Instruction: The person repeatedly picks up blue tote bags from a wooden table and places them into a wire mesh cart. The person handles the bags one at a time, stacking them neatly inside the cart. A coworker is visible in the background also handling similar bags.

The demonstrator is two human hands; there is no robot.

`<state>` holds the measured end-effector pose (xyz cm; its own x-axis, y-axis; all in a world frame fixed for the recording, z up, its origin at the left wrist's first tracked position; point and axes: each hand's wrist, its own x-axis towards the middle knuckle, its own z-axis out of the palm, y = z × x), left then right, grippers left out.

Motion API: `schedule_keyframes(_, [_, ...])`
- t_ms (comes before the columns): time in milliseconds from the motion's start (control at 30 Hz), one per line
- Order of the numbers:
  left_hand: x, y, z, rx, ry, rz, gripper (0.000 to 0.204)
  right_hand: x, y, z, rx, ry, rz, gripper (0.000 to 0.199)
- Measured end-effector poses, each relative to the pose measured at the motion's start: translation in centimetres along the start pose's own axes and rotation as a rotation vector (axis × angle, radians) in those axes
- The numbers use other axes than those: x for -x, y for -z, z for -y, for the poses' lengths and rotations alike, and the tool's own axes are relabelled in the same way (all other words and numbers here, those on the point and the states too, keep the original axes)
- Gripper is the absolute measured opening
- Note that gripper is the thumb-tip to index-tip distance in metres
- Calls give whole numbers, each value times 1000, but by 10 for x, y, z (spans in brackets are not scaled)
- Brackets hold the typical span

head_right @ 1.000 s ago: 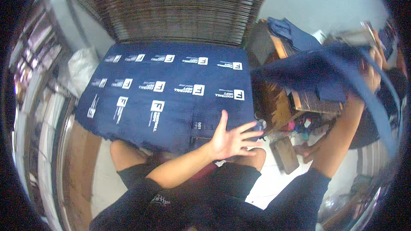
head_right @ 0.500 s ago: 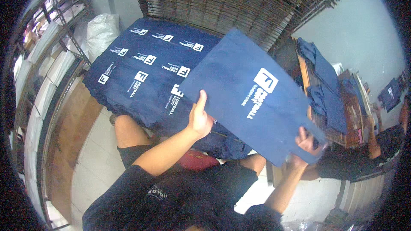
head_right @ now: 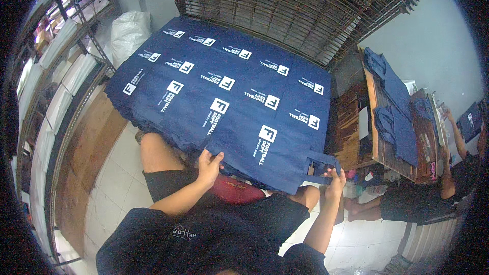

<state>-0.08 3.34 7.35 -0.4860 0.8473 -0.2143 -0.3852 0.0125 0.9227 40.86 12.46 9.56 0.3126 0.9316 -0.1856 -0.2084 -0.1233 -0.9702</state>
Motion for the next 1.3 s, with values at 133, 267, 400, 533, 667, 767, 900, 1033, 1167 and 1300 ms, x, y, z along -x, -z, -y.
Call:
schedule_keyframes(133, [-4, 11, 1, -124, -143, -22, 60, 2, -9, 0, 63, 150, -24, 9])
schedule_keyframes(267, [-18, 18, 6, -255, -225, -1, 55, -1, -16, 3, 48, 204, -65, 10])
schedule_keyframes(400, [-18, 18, -2, -425, -229, -15, 48, -13, -10, 0, 146, 230, -61, 11])
schedule_keyframes(533, [-15, 23, -7, -587, -237, -24, 49, -18, -17, 1, 147, 275, -58, 10])
schedule_keyframes(667, [-17, 28, 0, -586, -282, -32, 49, -28, -17, -1, 162, 273, -44, 11])
schedule_keyframes(767, [-17, 27, -1, -649, -334, -57, 49, -30, -17, -2, 166, 269, -39, 14])
schedule_keyframes(900, [-16, 28, -6, -693, -337, -70, 46, -26, -23, -1, 186, 247, -85, 18])
schedule_keyframes(1033, [-15, 28, -8, -732, -346, -35, 45, -37, -15, -11, 223, 274, -136, 21])
schedule_keyframes(1167, [-18, 32, -4, -760, -380, -21, 47, -36, -12, -19, 266, 248, -155, 23])
schedule_keyframes(1300, [-9, 23, -16, -750, -397, -48, 53, -38, 11, -35, 367, 301, -280, 32])
